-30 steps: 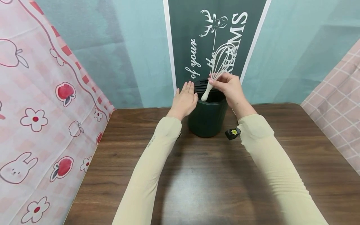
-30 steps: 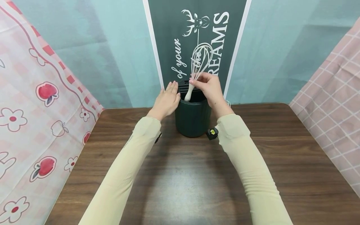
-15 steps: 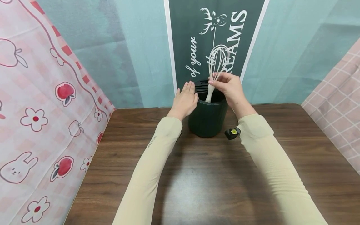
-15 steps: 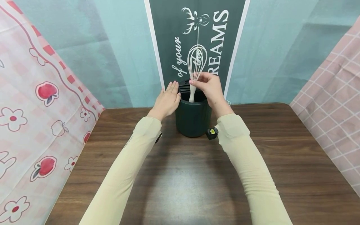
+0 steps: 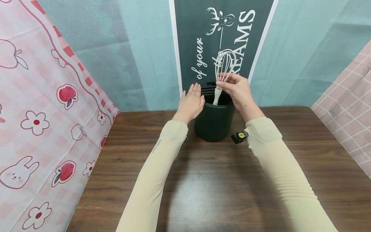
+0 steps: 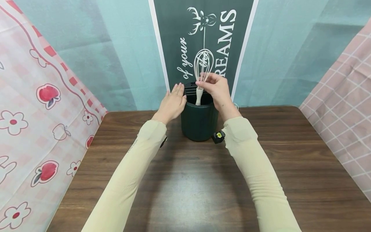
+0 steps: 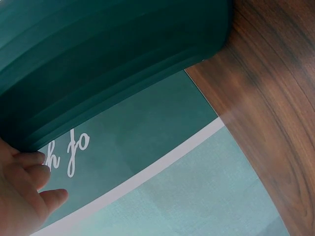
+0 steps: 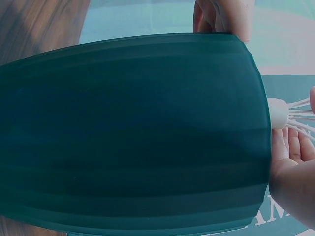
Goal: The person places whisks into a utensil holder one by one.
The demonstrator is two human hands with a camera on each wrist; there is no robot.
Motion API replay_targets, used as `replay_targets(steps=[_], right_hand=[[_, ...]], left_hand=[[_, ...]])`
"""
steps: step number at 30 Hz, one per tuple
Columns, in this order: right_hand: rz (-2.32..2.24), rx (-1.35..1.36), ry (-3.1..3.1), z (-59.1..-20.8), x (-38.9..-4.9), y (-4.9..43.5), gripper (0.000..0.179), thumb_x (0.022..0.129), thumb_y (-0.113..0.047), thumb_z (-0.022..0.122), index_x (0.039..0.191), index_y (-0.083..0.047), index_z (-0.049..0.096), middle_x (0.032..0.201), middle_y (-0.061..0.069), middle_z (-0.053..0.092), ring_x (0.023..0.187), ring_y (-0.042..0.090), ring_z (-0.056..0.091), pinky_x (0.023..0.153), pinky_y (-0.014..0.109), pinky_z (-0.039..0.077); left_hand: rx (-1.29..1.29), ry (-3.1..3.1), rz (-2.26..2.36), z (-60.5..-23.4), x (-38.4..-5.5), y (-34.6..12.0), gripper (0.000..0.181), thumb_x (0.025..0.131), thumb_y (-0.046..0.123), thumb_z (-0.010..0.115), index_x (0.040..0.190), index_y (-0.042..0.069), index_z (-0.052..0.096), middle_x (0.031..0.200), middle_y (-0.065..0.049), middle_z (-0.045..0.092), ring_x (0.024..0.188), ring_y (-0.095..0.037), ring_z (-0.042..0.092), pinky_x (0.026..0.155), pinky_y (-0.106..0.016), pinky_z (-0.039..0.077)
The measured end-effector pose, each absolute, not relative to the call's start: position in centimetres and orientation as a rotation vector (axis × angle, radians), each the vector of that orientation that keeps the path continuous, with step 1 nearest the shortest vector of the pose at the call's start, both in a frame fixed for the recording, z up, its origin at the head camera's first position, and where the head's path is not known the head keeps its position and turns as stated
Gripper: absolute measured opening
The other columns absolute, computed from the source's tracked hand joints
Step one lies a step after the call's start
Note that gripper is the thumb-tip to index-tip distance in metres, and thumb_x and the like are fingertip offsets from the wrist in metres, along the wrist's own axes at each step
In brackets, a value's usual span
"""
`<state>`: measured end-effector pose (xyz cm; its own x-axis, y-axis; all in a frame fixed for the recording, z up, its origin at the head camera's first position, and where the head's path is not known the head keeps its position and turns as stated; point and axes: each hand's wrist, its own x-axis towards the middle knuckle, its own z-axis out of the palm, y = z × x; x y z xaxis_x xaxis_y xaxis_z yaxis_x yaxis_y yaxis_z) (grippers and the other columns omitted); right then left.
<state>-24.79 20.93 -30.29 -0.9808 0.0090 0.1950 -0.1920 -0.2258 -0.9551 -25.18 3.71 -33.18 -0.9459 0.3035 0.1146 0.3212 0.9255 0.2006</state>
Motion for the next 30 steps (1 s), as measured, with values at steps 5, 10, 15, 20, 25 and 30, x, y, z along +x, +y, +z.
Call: replay_targets(steps=[5,10,15,20,25,30], right_hand=[[2.394,0.200,-1.838,-30.1,-25.3,20.9,0.030,0.083,0.000,0.072,0.111,0.003,0.062,0.113,0.009,0.063,0.099,0.017,0.060,0.088,0.023,0.049],[2.409,0.173,-1.839,-29.9,-25.7,20.8,0.029,0.082,-0.001,0.072,0.110,0.001,0.063,0.108,0.007,0.064,0.097,0.016,0.061,0.086,0.023,0.050],[2.424,0.179,-1.833,-29.7,-26.2,20.7,0.031,0.082,0.000,0.072,0.111,-0.001,0.062,0.101,0.007,0.065,0.095,0.015,0.062,0.084,0.023,0.051],[2.416,0.194,-1.863,-29.6,-26.6,20.6,0.037,0.083,0.000,0.070,0.118,0.003,0.057,0.100,0.006,0.065,0.096,0.016,0.062,0.085,0.023,0.050],[2.421,0.184,-1.871,-29.4,-27.0,20.4,0.031,0.083,0.000,0.070,0.113,-0.002,0.060,0.102,0.005,0.064,0.099,0.016,0.061,0.087,0.024,0.050],[2.426,0.183,-1.875,-29.3,-27.4,20.3,0.032,0.084,0.000,0.070,0.114,-0.005,0.060,0.101,0.004,0.065,0.098,0.016,0.062,0.087,0.024,0.050]], left_hand=[[-0.491,-3.009,-0.330,-33.0,-25.7,3.6,0.057,0.104,0.034,0.025,0.153,0.007,0.015,0.159,-0.004,0.011,0.145,-0.014,0.004,0.116,-0.038,0.005],[-0.496,-3.010,-0.339,-32.9,-26.2,3.5,0.056,0.104,0.033,0.026,0.153,0.007,0.016,0.159,-0.004,0.012,0.145,-0.015,0.005,0.116,-0.038,0.005],[-0.497,-3.011,-0.347,-32.8,-26.7,3.4,0.056,0.104,0.033,0.026,0.153,0.007,0.016,0.158,-0.004,0.012,0.145,-0.015,0.005,0.116,-0.038,0.005],[-0.498,-3.021,-0.349,-32.6,-27.1,3.3,0.057,0.104,0.034,0.026,0.153,0.007,0.016,0.158,-0.004,0.012,0.145,-0.015,0.005,0.116,-0.038,0.005],[-0.509,-3.021,-0.340,-32.5,-27.6,3.2,0.057,0.104,0.034,0.024,0.153,0.007,0.016,0.158,-0.004,0.012,0.145,-0.015,0.005,0.115,-0.038,0.005],[-0.516,-3.024,-0.337,-32.4,-28.1,3.1,0.057,0.104,0.034,0.023,0.153,0.007,0.016,0.158,-0.005,0.012,0.145,-0.015,0.005,0.116,-0.038,0.005]])
